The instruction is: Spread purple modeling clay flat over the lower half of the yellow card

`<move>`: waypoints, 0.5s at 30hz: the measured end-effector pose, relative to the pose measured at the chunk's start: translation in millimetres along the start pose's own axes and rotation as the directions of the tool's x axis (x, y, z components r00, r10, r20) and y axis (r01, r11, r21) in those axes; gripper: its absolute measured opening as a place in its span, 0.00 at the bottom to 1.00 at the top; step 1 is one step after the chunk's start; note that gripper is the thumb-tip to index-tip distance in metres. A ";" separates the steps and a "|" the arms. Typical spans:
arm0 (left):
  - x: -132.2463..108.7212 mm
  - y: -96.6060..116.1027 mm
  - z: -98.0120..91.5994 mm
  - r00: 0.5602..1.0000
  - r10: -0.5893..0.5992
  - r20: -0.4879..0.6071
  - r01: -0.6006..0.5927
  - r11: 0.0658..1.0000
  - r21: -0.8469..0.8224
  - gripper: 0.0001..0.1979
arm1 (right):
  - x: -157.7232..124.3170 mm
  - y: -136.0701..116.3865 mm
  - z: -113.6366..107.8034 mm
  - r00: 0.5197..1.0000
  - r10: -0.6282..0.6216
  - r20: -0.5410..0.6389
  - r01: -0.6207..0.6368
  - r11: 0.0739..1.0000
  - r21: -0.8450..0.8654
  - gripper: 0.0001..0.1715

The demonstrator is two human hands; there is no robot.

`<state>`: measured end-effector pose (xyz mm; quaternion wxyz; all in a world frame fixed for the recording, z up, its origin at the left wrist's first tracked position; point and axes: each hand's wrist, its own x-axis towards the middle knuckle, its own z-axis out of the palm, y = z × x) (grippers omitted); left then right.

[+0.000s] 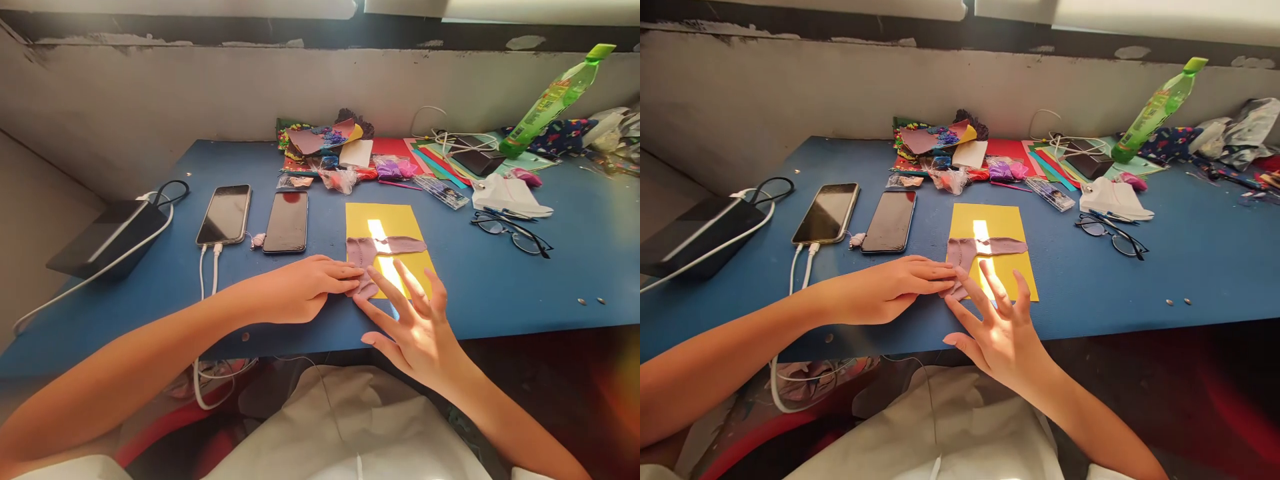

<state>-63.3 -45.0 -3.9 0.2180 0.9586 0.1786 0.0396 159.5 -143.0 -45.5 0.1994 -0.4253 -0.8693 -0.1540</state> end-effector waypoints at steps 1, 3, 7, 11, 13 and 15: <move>0.1 0.1 0.5 1.000 0.001 0.000 -0.001 1.000 0.011 0.29 | -1.0 -1.5 1.2 1.000 0.013 0.000 -0.013 1.000 -0.028 0.22; 0.0 0.7 1.3 1.000 0.004 0.001 -0.004 1.000 0.020 0.29 | -2.4 -4.5 2.8 0.999 0.047 -0.007 -0.048 0.996 -0.070 0.24; -0.7 1.7 2.2 1.000 0.015 0.003 -0.015 1.000 0.027 0.28 | -1.1 -18.1 3.4 0.989 0.148 0.017 -0.145 0.981 -0.132 0.31; -1.4 1.7 2.7 1.000 0.010 0.003 -0.010 1.000 0.024 0.29 | 5.2 -36.6 3.0 0.961 0.274 0.028 -0.269 0.955 -0.126 0.32; -1.8 1.4 2.2 1.000 0.011 0.005 -0.011 1.000 0.017 0.29 | 8.7 -42.8 2.4 0.948 0.319 0.007 -0.316 0.941 -0.122 0.30; -2.1 1.1 1.1 1.000 0.016 0.010 -0.016 1.000 0.010 0.29 | 11.8 -46.2 1.5 0.937 0.351 -0.007 -0.348 0.928 -0.132 0.29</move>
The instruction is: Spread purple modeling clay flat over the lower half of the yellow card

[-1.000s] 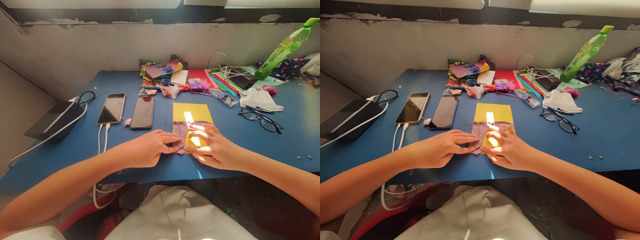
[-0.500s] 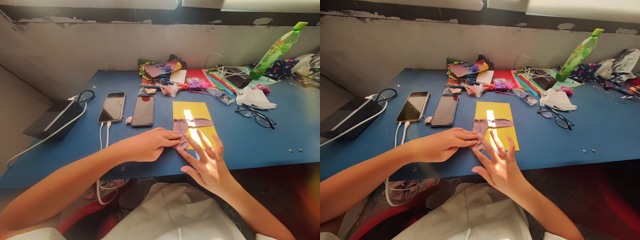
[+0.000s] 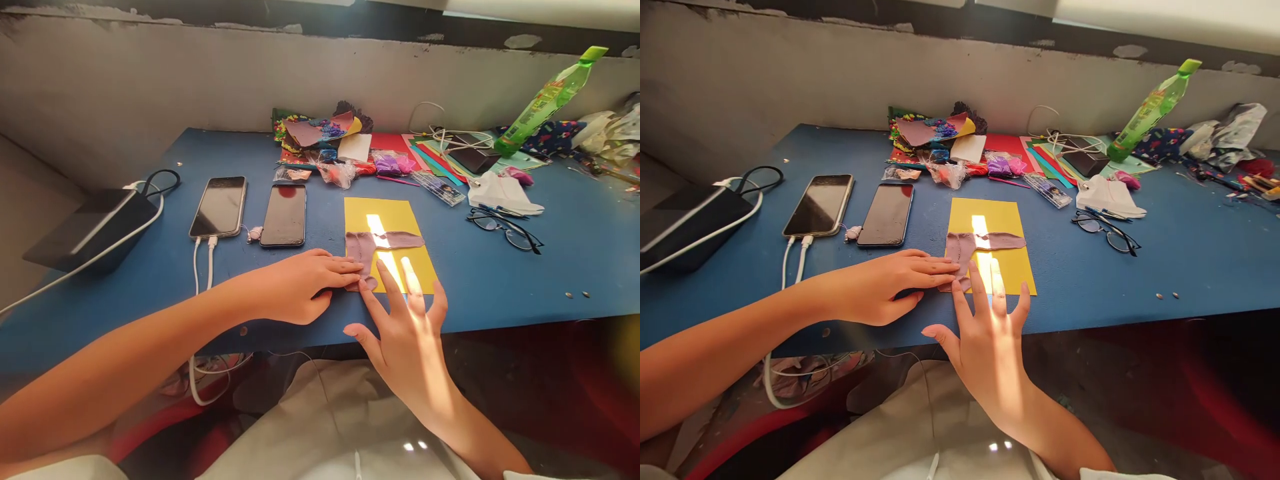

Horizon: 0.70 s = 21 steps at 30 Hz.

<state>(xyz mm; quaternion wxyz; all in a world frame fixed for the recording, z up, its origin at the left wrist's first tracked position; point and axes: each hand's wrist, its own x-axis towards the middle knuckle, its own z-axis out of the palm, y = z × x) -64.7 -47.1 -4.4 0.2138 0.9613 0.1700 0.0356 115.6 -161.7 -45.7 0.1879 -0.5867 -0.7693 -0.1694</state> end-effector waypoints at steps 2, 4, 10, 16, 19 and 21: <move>-0.3 -0.3 -1.4 1.000 0.004 0.007 -0.004 1.000 -0.007 0.29 | 2.0 -2.3 -1.4 1.000 0.026 -0.015 -0.026 1.000 -0.012 0.29; -0.6 -0.7 -2.5 1.000 0.006 0.009 -0.006 1.000 -0.007 0.28 | 4.0 -3.5 -2.7 0.999 0.047 -0.024 -0.048 0.999 -0.017 0.29; -0.7 -1.8 -2.1 0.999 0.023 -0.028 -0.023 1.000 0.022 0.24 | 6.6 -1.9 -3.6 0.997 0.075 -0.026 -0.076 0.997 -0.016 0.25; -0.1 -1.4 -0.4 0.997 0.026 -0.066 -0.024 0.999 0.028 0.22 | 4.7 4.2 -0.4 0.996 0.078 -0.035 -0.079 0.996 -0.043 0.22; 0.6 0.0 0.0 0.997 0.035 -0.074 -0.033 0.999 0.039 0.21 | 2.4 9.1 1.2 0.996 0.071 -0.045 -0.073 0.997 -0.040 0.22; 1.2 1.0 0.3 0.996 0.037 -0.082 -0.033 0.998 0.053 0.21 | -1.5 12.6 2.0 0.998 0.049 -0.040 -0.050 0.998 -0.033 0.24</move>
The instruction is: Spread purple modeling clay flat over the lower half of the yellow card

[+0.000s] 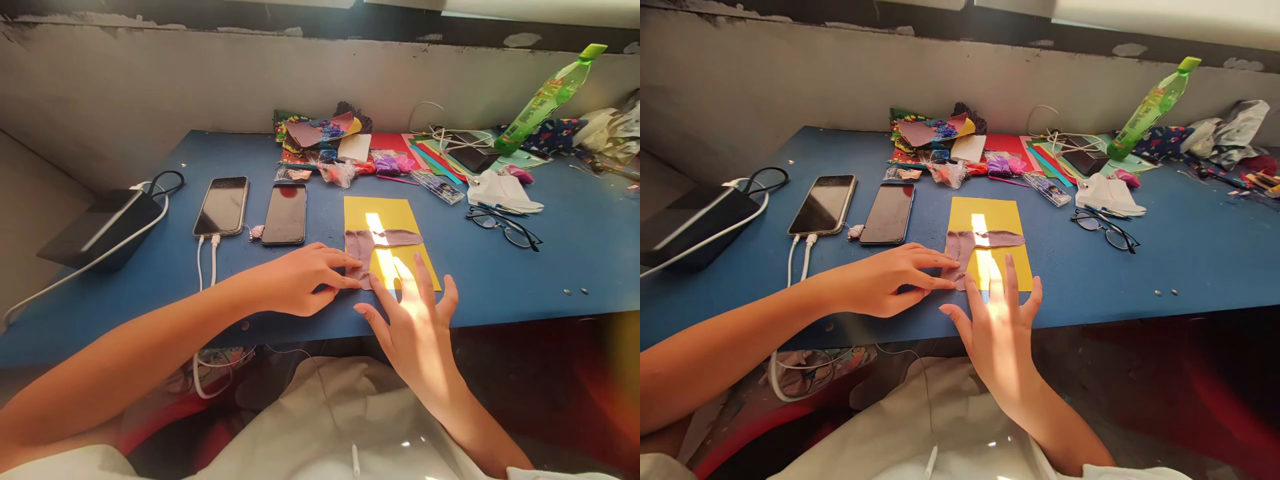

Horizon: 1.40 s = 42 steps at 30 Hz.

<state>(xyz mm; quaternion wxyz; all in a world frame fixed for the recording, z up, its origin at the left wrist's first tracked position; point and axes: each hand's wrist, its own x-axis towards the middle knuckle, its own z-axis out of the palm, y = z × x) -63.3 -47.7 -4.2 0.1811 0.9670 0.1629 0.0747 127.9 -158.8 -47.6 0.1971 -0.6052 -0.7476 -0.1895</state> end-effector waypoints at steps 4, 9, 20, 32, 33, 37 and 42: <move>0.7 0.9 0.6 1.000 -0.002 -0.002 0.003 1.000 0.012 0.21 | -10.9 1.9 -0.9 0.999 -0.040 -0.026 0.041 0.998 0.039 0.25; 0.7 -0.1 1.3 1.000 -0.013 -0.003 0.013 1.000 0.018 0.22 | -13.9 -6.7 -2.1 1.000 -0.023 0.016 0.021 0.996 0.086 0.23; 0.1 -0.4 1.2 1.000 0.004 -0.009 -0.004 1.000 0.026 0.22 | -21.5 -2.0 6.6 0.996 -0.001 -0.086 0.011 0.994 0.111 0.24; 1.5 -3.2 8.6 0.988 -0.111 -0.107 0.116 0.992 0.040 0.23 | -8.2 -22.7 1.2 0.996 -0.053 0.076 0.043 0.990 0.131 0.39; 1.7 -4.7 10.2 0.987 -0.124 -0.101 0.132 0.989 0.073 0.24 | -5.1 -26.4 1.7 0.994 -0.045 0.095 0.032 0.990 0.134 0.41; 1.2 -3.9 15.4 0.991 -0.114 -0.067 0.125 0.976 0.176 0.24 | 8.3 -35.0 2.2 0.977 0.039 0.209 -0.063 0.992 0.109 0.45; -0.2 13.2 17.7 0.984 -0.076 -0.163 0.110 0.972 0.210 0.21 | 10.3 -19.0 -8.9 0.935 0.016 0.354 -0.052 0.994 0.093 0.43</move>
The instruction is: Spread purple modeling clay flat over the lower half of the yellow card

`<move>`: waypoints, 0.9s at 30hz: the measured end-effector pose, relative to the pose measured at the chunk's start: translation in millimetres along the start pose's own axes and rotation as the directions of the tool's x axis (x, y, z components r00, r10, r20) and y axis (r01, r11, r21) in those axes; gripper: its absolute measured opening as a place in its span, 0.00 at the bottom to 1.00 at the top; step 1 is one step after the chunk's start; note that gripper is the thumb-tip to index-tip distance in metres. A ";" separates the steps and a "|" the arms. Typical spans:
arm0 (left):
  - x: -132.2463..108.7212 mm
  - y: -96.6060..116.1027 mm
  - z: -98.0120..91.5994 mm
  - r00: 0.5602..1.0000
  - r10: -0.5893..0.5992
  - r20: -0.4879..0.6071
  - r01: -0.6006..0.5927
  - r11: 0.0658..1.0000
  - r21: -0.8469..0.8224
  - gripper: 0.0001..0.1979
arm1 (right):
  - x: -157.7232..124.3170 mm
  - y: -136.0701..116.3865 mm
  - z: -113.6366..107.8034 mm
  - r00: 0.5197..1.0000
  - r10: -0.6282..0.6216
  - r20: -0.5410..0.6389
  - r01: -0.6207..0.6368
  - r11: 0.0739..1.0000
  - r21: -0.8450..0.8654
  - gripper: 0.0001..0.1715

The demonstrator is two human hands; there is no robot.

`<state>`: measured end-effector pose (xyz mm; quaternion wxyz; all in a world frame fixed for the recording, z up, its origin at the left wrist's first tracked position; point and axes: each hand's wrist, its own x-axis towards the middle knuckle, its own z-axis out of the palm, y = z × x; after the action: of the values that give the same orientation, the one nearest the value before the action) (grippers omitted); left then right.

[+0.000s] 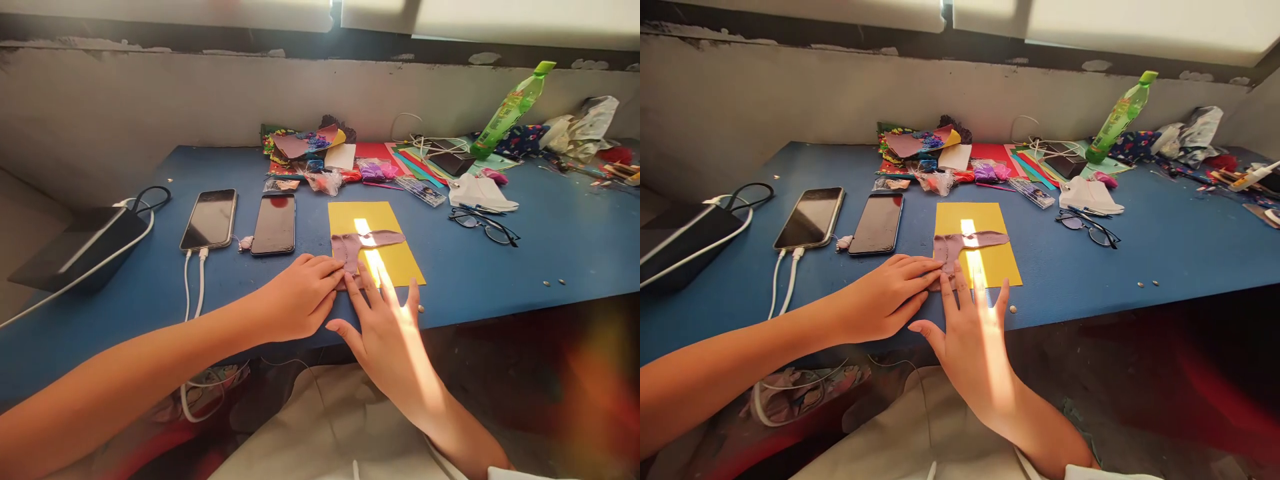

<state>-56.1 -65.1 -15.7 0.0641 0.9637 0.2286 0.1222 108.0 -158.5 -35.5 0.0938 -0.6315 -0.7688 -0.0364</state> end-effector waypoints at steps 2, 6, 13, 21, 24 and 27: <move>0.2 3.7 -1.2 0.999 0.015 -0.032 -0.017 0.999 -0.047 0.20 | -2.4 10.5 -7.7 0.999 -0.024 0.028 0.025 1.000 -0.010 0.43; 2.3 -1.3 2.4 0.986 -0.053 -0.156 0.036 0.994 -0.108 0.20 | 7.7 18.3 -18.2 1.000 0.008 0.018 -0.007 0.999 -0.047 0.41; 2.5 -22.2 17.9 0.980 -0.186 -0.072 0.186 0.983 -0.011 0.26 | 42.3 -4.9 -4.5 0.977 0.120 0.177 -0.138 0.986 0.094 0.41; 2.2 -21.0 19.0 0.988 -0.084 0.130 0.088 0.996 -0.019 0.31 | 44.0 -3.7 -4.8 0.965 0.116 0.234 -0.152 0.979 0.138 0.43; 3.2 -20.3 19.1 0.980 -0.087 0.179 0.087 0.996 0.010 0.30 | 44.6 -5.2 -5.0 0.964 0.127 0.235 -0.160 0.979 0.127 0.45; 3.6 -19.1 19.0 0.971 -0.122 0.204 0.116 0.992 0.042 0.30 | 44.9 -5.4 -4.3 0.968 0.124 0.219 -0.152 0.982 0.116 0.44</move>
<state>-56.0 -47.8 -36.6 0.0803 0.9566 0.2799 0.0143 94.8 -117.0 -22.4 0.0557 -0.6764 -0.7291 0.0881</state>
